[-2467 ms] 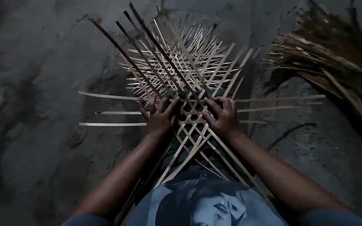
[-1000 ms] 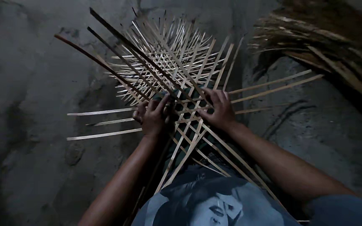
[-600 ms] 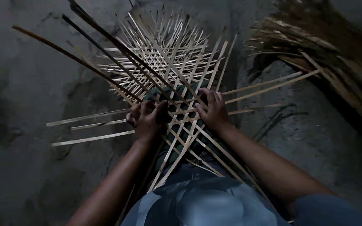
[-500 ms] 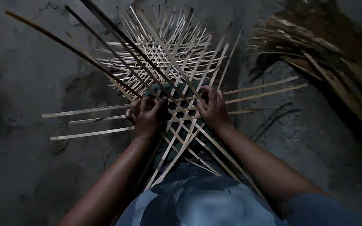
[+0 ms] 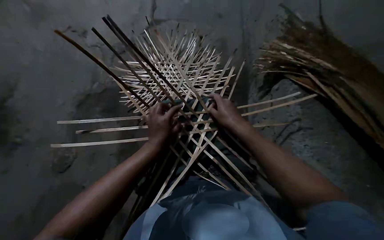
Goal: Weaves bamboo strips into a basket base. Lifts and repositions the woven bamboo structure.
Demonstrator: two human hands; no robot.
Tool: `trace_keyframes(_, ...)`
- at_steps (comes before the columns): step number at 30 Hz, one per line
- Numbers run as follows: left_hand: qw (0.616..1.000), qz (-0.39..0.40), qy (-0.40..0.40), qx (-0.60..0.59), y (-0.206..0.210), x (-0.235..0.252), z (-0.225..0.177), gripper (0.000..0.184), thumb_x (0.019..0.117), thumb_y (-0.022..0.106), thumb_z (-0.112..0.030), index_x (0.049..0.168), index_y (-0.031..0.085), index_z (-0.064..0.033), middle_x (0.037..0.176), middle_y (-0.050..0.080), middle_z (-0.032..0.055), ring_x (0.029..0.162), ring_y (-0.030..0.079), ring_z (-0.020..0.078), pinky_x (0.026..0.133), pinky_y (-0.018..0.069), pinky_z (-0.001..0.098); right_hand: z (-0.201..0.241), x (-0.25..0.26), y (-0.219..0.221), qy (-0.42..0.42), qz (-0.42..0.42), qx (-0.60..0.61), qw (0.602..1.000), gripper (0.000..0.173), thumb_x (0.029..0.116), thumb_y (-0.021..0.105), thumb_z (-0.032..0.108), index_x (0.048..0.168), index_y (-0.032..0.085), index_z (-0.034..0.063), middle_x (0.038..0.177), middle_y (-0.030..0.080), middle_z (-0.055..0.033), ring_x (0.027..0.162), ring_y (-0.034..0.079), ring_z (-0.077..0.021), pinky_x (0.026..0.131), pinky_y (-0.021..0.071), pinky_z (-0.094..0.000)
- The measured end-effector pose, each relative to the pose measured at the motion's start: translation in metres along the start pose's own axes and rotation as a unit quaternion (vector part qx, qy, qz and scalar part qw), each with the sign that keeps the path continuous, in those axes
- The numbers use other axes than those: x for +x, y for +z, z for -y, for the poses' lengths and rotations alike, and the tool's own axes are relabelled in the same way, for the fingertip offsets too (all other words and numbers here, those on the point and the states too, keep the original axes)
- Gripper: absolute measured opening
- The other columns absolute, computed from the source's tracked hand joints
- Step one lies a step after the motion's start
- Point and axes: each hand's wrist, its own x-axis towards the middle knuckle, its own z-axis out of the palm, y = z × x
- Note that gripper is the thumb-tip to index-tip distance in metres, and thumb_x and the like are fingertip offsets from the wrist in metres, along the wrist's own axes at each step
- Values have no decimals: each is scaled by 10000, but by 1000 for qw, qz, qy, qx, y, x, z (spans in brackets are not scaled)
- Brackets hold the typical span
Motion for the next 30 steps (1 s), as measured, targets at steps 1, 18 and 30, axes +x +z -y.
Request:
trace_keyframes(1, 996, 36, 14, -77, -2, 11, -6, 407, 930, 673, -162, 1337, 656, -166, 1228, 648, 163, 1106, 626, 329, 901, 528, 551, -1, 8, -11, -5, 50, 14, 999, 458, 1036, 610, 213, 1473, 507, 122, 1136, 715, -163, 1027, 701, -349, 921, 544, -587)
trace_keyframes(18, 816, 358, -119, -438, 43, 99, -16, 270, 1106, 425, -221, 1355, 498, -146, 971, 608, 18, 769, 587, 79, 690, 519, 262, -59, 17, 26, -92, -18, 341, 935, 308, 939, 650, 25, 1242, 598, 32, 1081, 672, -98, 968, 664, -165, 871, 576, -375)
trace_keyframes(30, 831, 137, -53, -537, 26, 71, 10, 336, 1087, 468, -161, 1388, 583, -66, 1156, 693, 93, 955, 692, 173, 862, 590, 353, 6, 2, 17, -15, -153, 23, 988, 733, 824, 823, 132, 1449, 447, 55, 1224, 646, -225, 1076, 661, -402, 920, 545, -588)
